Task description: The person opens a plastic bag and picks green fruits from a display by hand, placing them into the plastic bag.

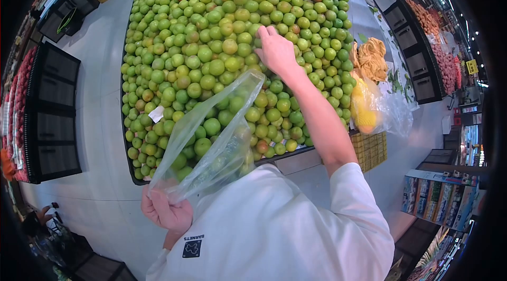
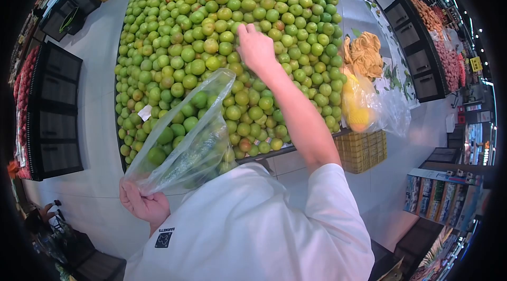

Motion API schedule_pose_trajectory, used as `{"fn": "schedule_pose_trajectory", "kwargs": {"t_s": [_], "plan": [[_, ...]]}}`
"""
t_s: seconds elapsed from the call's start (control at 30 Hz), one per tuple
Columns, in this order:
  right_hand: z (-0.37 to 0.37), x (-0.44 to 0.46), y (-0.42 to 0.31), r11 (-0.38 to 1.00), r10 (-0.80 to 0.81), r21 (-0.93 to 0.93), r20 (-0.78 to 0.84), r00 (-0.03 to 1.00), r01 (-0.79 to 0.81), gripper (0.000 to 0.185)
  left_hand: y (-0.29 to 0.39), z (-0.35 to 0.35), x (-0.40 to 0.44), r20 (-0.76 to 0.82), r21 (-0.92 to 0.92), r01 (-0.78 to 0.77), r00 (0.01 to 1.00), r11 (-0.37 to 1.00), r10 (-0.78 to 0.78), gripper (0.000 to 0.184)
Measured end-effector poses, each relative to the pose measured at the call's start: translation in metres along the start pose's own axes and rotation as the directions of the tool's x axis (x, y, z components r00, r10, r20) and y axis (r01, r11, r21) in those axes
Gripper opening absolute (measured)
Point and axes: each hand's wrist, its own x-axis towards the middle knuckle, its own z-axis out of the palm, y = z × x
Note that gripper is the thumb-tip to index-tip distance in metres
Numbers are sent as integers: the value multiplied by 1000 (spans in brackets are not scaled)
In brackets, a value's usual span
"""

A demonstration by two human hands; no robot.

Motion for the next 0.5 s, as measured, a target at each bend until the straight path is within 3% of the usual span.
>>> {"fn": "schedule_pose_trajectory", "kwargs": {"t_s": [0.07, 0.2, 0.23, 0.27, 0.3, 0.33, 0.37, 0.43, 0.5], "plan": [[1, 8, 2, 997, 72, -12, 23, 997, -72, 37, 0, 1, 0, -3, -14, 5, 1000, 1000, -5, 22], [-1, 3, 7, 998, 49, 41, -21, 999, -48, 39, -2, -4, 0, 54, -81, -20, 998, 997, 24, 22], [3, 0, 12, 949, 160, 291, -101, 982, -124, 41, -1, -3, -1, 23, -45, -12, 1000, 999, 13, 21], [6, -3, 17, 833, 284, 527, -145, 948, -169, 44, 0, -2, -2, -9, -7, 0, 1000, 1000, 0, 21], [-2, -5, 17, 363, 489, 871, 126, 863, -332, 43, 0, -3, -3, -16, -8, -1, 1000, 1000, 0, 21], [-10, -9, 20, -113, 510, 957, 285, 811, -265, 40, -1, -3, -3, -28, -24, 4, 1000, 1000, -5, 22], [-17, -14, 23, -563, 453, 815, 443, 774, -136, 38, -1, -3, -4, -37, -39, 9, 999, 999, -10, 22], [-31, -21, 15, -634, 373, 764, 438, 818, -120, 34, 1, 1, -2, -29, -40, 18, 999, 999, -19, 22], [-51, -31, -2, -452, 226, 885, 238, 945, -114, 34, 2, 0, -2, -19, -35, 29, 999, 999, -29, 22]]}}
